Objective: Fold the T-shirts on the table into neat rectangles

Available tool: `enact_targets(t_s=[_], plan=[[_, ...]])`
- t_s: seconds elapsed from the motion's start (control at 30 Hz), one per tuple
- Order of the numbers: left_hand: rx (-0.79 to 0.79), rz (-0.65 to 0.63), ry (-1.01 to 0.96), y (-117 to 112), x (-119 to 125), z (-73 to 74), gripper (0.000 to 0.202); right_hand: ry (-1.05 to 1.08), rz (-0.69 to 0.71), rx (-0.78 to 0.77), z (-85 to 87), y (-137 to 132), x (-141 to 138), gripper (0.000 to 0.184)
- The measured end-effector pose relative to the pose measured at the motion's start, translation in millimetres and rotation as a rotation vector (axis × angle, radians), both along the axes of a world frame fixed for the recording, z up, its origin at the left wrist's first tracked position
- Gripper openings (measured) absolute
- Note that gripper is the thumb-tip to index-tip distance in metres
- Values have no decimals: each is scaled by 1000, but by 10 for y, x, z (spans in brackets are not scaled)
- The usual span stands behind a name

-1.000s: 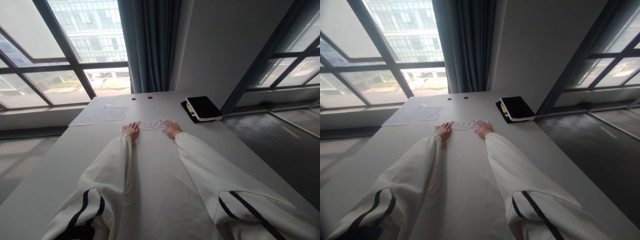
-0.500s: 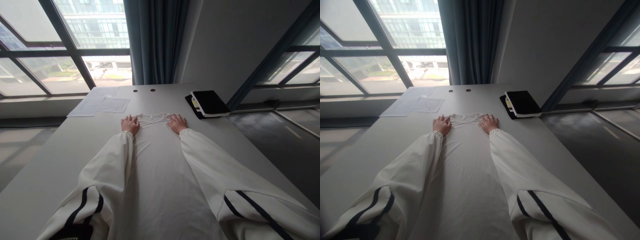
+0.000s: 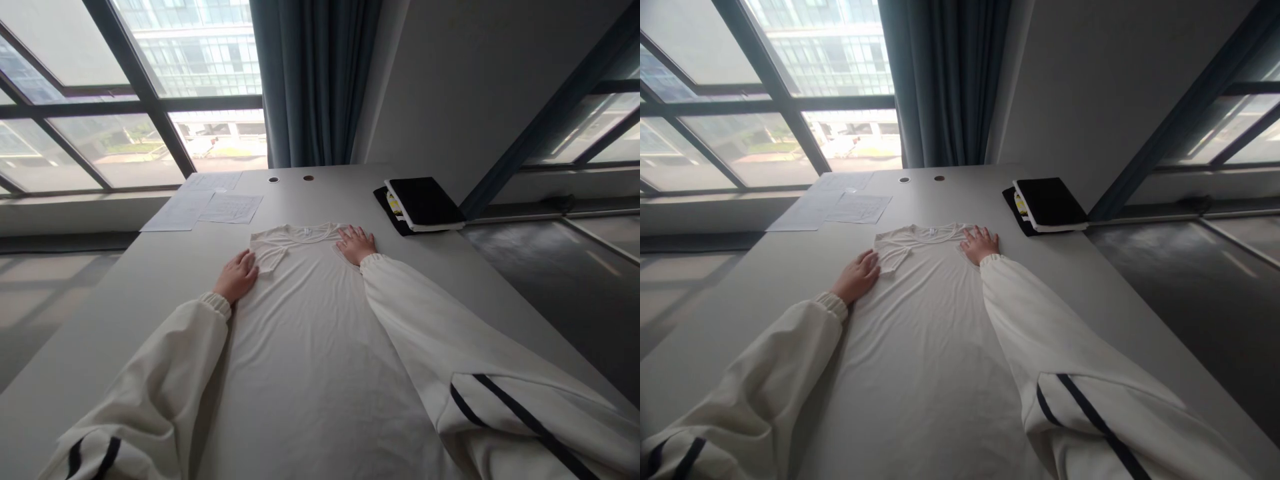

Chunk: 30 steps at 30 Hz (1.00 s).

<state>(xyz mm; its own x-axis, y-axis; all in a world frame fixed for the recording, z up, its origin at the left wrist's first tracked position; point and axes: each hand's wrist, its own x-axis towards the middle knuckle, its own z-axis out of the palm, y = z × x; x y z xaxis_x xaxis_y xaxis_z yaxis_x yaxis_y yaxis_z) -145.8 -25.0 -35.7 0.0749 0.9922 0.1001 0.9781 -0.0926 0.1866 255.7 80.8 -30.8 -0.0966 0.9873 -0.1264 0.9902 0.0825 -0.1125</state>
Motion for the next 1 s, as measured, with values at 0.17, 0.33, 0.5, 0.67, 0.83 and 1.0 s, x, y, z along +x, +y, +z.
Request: enact_targets(t_s=[0.17, 0.33, 0.5, 0.67, 0.83, 1.0], plan=[[-66, 6, 100, -454, -342, -78, 67, -10, -5, 4, -5, 15, 14, 70], [-58, -150, 89, -525, -206, 92, 63, -13, 1, -17, -35, 61, 42, 74], [-53, -412, 63, -541, -48, 161, 62, -39, -1, -10, -41, 69, 48, 74], [-27, -362, 10, -515, -12, 102, 67, -24, 1, 0, -34, 58, 53, 74], [35, -449, 5, -531, 27, 147, 56, -18, -8, 21, -58, 67, 60, 73], [17, -515, -9, -561, 79, 207, 51, -41, -3, 36, -72, 73, 63, 74]])
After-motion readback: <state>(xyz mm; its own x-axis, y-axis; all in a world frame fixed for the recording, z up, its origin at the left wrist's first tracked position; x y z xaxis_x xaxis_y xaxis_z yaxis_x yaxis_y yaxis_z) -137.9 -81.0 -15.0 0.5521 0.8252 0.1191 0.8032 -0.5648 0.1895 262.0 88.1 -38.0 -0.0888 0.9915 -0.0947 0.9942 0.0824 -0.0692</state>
